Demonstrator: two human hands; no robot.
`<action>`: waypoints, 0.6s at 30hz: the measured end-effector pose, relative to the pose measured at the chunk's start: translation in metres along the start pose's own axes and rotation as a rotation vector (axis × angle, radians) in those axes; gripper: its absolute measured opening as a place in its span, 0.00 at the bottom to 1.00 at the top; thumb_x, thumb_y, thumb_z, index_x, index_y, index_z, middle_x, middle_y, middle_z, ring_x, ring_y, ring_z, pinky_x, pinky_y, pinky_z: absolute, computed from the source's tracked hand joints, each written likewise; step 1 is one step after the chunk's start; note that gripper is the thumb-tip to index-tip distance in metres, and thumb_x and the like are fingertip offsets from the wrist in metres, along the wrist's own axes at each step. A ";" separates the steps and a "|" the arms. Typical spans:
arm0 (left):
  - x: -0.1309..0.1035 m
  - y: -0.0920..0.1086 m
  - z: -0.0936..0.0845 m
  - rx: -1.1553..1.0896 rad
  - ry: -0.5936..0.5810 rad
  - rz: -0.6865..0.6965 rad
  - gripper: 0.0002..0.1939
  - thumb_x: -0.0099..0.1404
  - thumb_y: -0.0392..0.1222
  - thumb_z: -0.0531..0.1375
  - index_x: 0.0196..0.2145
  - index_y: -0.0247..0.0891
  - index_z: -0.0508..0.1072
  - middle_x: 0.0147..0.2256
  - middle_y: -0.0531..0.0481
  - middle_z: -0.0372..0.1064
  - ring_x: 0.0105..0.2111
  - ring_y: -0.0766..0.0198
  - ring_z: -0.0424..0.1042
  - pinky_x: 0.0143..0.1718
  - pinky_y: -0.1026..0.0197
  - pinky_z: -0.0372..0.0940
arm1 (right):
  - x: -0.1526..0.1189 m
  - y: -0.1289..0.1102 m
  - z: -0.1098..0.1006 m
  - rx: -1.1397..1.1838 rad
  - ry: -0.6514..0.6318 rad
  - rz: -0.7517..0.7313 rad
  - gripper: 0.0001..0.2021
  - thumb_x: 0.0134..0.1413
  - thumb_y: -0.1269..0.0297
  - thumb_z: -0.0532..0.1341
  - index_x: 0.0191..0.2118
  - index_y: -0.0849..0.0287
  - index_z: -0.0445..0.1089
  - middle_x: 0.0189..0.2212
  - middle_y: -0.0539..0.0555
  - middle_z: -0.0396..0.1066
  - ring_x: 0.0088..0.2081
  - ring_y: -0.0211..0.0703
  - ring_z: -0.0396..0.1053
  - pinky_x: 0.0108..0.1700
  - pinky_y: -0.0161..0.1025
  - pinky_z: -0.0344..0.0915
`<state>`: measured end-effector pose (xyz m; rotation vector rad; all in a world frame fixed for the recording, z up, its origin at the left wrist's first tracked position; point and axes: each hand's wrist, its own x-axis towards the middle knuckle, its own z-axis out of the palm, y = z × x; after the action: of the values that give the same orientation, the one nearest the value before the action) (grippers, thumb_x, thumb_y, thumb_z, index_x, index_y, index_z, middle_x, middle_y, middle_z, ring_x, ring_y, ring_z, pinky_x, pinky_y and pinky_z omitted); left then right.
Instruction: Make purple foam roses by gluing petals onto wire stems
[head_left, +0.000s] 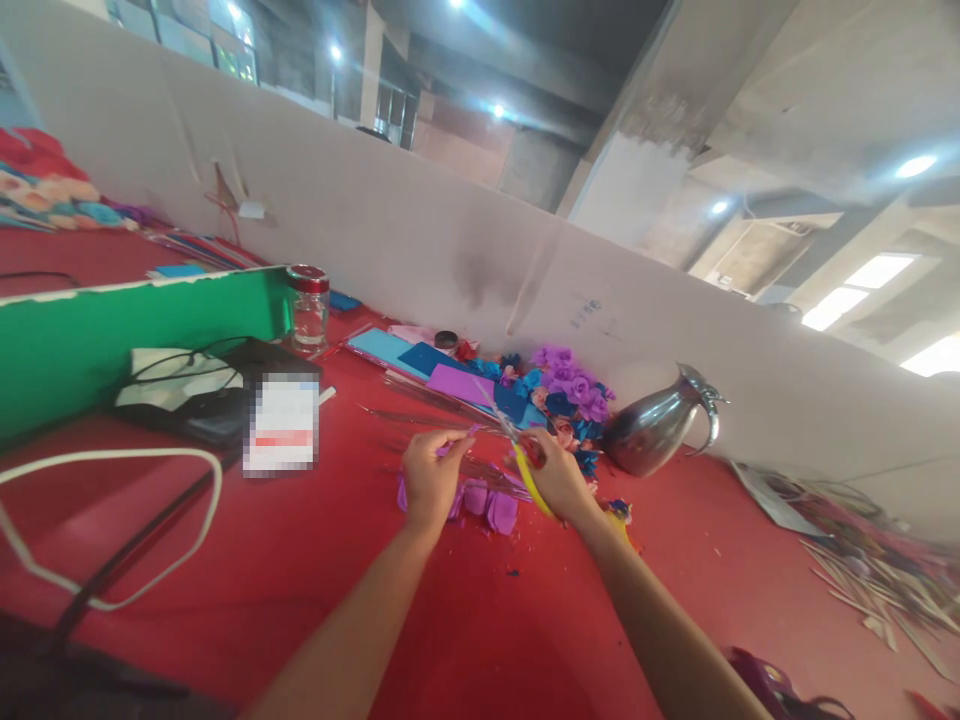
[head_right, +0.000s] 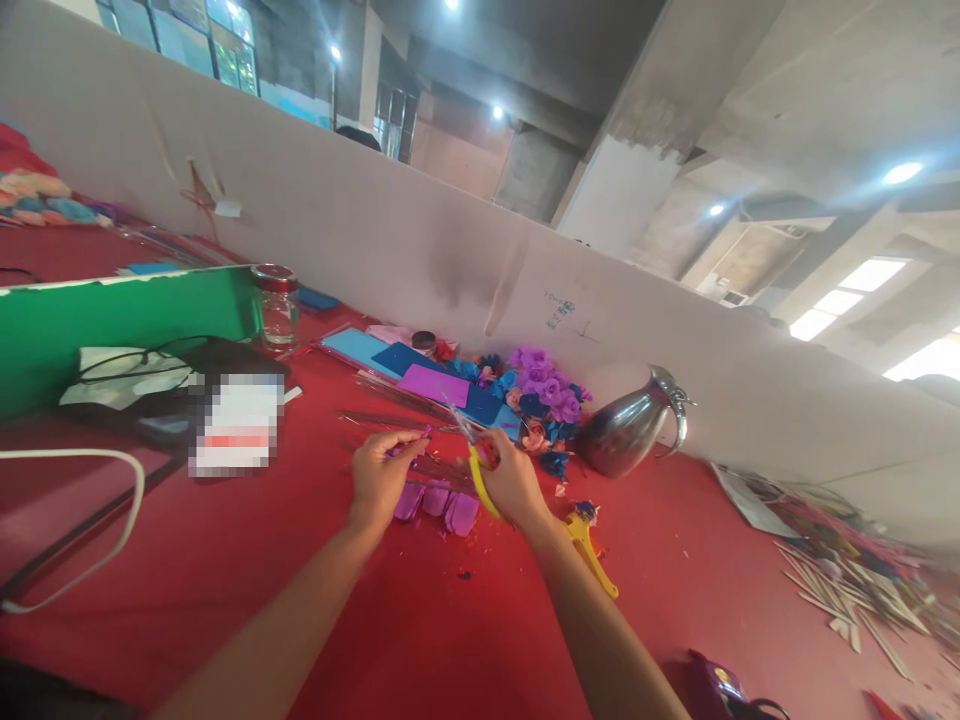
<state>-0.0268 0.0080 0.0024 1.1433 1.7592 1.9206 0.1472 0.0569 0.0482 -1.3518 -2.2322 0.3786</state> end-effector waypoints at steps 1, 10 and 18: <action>0.000 0.000 0.000 -0.036 -0.004 -0.026 0.03 0.53 0.40 0.65 0.28 0.42 0.79 0.30 0.49 0.77 0.35 0.56 0.73 0.40 0.56 0.64 | 0.014 0.000 0.005 -0.052 -0.011 -0.017 0.16 0.50 0.56 0.61 0.46 0.53 0.67 0.34 0.51 0.75 0.33 0.44 0.72 0.32 0.34 0.62; -0.001 0.014 -0.004 -0.236 -0.032 -0.050 0.04 0.50 0.42 0.66 0.26 0.44 0.80 0.30 0.50 0.77 0.34 0.58 0.73 0.41 0.58 0.66 | 0.105 -0.012 0.036 -0.178 -0.118 -0.024 0.20 0.45 0.68 0.65 0.48 0.57 0.70 0.49 0.61 0.70 0.49 0.53 0.68 0.47 0.42 0.63; -0.010 0.030 0.002 -0.476 -0.212 -0.334 0.08 0.46 0.43 0.68 0.27 0.39 0.81 0.27 0.50 0.77 0.30 0.60 0.73 0.36 0.60 0.66 | 0.021 -0.040 0.005 0.818 -0.134 -0.128 0.14 0.53 0.64 0.58 0.46 0.55 0.71 0.40 0.52 0.73 0.42 0.43 0.71 0.44 0.41 0.68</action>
<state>-0.0104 -0.0043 0.0268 0.7896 1.1995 1.7990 0.1068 0.0568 0.0682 -0.7515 -1.8904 1.1989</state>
